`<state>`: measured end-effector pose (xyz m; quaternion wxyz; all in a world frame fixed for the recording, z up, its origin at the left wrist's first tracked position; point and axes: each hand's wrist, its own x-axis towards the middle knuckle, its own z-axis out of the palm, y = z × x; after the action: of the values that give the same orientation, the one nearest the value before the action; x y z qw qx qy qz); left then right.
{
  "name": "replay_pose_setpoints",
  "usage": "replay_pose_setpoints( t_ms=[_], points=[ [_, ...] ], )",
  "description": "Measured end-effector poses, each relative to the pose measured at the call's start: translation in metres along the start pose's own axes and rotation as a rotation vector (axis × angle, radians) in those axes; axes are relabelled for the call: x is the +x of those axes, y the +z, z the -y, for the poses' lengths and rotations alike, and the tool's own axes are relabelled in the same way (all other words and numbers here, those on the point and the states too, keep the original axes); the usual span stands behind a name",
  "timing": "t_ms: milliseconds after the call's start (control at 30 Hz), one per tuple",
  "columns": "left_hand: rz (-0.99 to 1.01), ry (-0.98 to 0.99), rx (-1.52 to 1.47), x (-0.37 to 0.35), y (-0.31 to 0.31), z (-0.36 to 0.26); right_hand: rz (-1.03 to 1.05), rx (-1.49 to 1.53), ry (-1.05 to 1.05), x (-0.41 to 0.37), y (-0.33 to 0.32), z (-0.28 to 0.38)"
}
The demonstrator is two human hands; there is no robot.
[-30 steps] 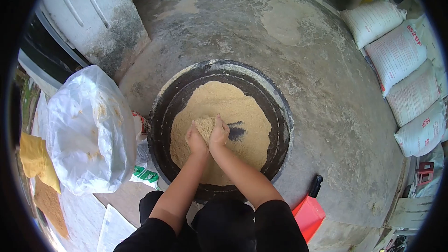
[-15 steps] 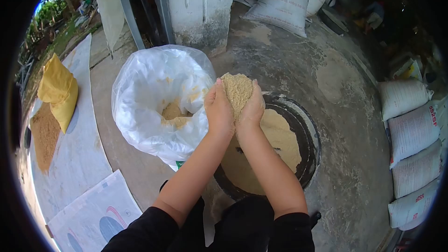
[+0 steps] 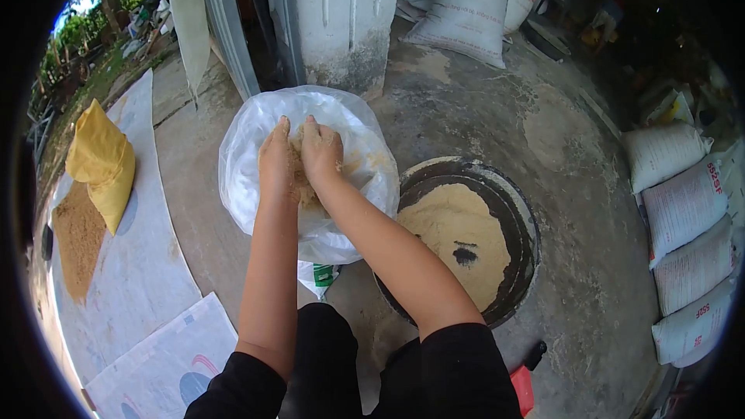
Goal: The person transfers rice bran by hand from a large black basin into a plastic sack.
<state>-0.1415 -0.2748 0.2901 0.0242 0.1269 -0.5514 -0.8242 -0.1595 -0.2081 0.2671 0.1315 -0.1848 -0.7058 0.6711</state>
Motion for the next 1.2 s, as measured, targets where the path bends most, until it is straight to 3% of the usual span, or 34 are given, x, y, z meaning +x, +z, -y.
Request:
replay_pose_setpoints(
  t_ms=[67,133,300,367,467,533,600,633,700,733,833,900,967,1067,1133,1200],
  points=[
    [0.055,0.074,0.089,0.005,0.001,0.013,0.091,-0.227,-0.320,-0.012,-0.018,0.014],
    [0.085,0.190,0.220,-0.013,0.012,0.010,0.036,-0.199,-0.377,-0.010,-0.040,0.018],
    [0.321,0.173,0.285,-0.054,0.038,0.025,-0.066,-0.239,-0.424,0.009,-0.133,0.006],
    [0.385,0.413,0.402,-0.075,0.047,0.040,-0.237,-0.430,-0.585,0.009,-0.177,-0.032],
    [0.566,0.457,0.494,-0.113,0.054,0.081,-0.108,-0.690,-0.422,-0.032,-0.244,-0.097],
    [0.748,0.606,0.747,-0.128,0.053,0.133,0.043,-0.954,-0.289,-0.062,-0.281,-0.174],
    [0.852,0.585,1.151,-0.133,0.044,0.193,0.244,-1.153,-0.183,-0.093,-0.292,-0.214],
    [0.848,0.591,1.141,-0.130,0.041,0.216,0.363,-1.196,-0.132,-0.101,-0.293,-0.223],
    [0.740,0.612,1.713,-0.111,0.022,0.249,0.555,-1.269,-0.224,-0.097,-0.286,-0.273],
    [0.721,0.571,1.824,-0.100,0.016,0.257,0.600,-1.277,-0.261,-0.094,-0.274,-0.274],
    [0.734,0.588,1.825,-0.075,0.000,0.274,0.721,-1.511,-0.347,-0.063,-0.230,-0.277],
    [0.649,0.726,1.735,-0.069,-0.006,0.287,0.704,-1.539,-0.331,-0.030,-0.212,-0.293],
    [0.658,0.697,1.696,-0.071,-0.005,0.281,0.687,-1.567,-0.316,-0.003,-0.208,-0.291],
    [0.653,0.668,1.617,-0.077,0.000,0.275,0.777,-1.680,-0.135,0.033,-0.221,-0.288],
    [0.644,0.667,1.589,-0.078,0.003,0.272,0.494,-1.558,-0.082,0.052,-0.241,-0.311],
    [0.641,0.597,1.580,-0.080,0.005,0.271,0.470,-1.550,-0.105,0.065,-0.266,-0.320]
  ],
)
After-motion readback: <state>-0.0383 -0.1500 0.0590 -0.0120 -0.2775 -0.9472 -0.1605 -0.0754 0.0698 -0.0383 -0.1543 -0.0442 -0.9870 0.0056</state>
